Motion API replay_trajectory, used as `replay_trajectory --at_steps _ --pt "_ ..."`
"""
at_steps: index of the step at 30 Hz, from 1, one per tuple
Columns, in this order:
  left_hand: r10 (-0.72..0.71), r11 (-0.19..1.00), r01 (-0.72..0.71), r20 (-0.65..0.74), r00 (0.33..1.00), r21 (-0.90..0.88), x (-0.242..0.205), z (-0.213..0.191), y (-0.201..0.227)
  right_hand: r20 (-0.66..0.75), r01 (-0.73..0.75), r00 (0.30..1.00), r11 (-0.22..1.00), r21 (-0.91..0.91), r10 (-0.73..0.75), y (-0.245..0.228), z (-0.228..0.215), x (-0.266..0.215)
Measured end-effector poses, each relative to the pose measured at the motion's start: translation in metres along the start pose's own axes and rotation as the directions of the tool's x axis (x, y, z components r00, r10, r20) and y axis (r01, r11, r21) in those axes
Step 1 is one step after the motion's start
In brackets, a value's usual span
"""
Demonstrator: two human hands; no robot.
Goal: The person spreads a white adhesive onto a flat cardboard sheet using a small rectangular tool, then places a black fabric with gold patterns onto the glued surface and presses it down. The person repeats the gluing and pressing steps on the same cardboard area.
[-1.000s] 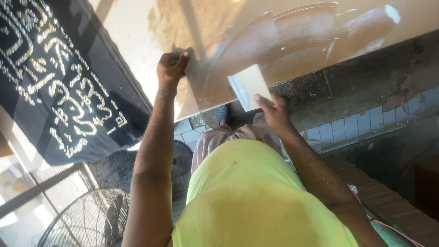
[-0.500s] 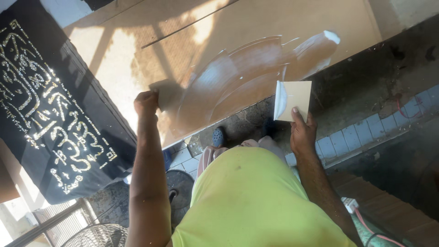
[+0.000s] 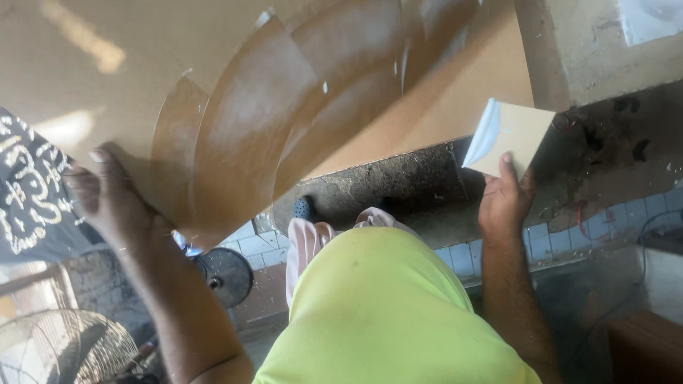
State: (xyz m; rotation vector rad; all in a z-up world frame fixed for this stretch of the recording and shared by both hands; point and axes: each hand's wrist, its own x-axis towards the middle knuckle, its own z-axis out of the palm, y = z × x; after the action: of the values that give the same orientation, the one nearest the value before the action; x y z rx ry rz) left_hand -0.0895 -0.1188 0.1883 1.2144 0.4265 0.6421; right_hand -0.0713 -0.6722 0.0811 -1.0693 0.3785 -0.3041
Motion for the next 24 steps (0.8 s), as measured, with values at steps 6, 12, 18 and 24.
replay_trajectory --at_steps 6,12,18,24 --pt "-0.5 0.862 0.482 -0.116 0.858 -0.154 -0.101 0.044 -0.159 0.069 -0.04 0.997 0.999 -0.004 0.04 -0.026 -0.015 0.033" --pt "-0.89 0.441 0.892 0.177 0.42 0.097 -0.206 0.11 -0.254 0.092 -0.102 0.99 0.995 -0.016 0.103 -0.009 -0.024 0.033" --pt "-0.915 0.404 0.512 0.341 0.217 0.758 -0.17 0.111 -0.24 0.023 -0.176 0.983 0.972 -0.154 0.181 0.027 -0.036 0.015" --pt "-0.242 0.493 -0.461 0.626 0.741 0.738 -0.059 0.104 -0.229 0.052 -0.15 0.974 0.802 -0.578 0.22 0.061 -0.026 0.002"
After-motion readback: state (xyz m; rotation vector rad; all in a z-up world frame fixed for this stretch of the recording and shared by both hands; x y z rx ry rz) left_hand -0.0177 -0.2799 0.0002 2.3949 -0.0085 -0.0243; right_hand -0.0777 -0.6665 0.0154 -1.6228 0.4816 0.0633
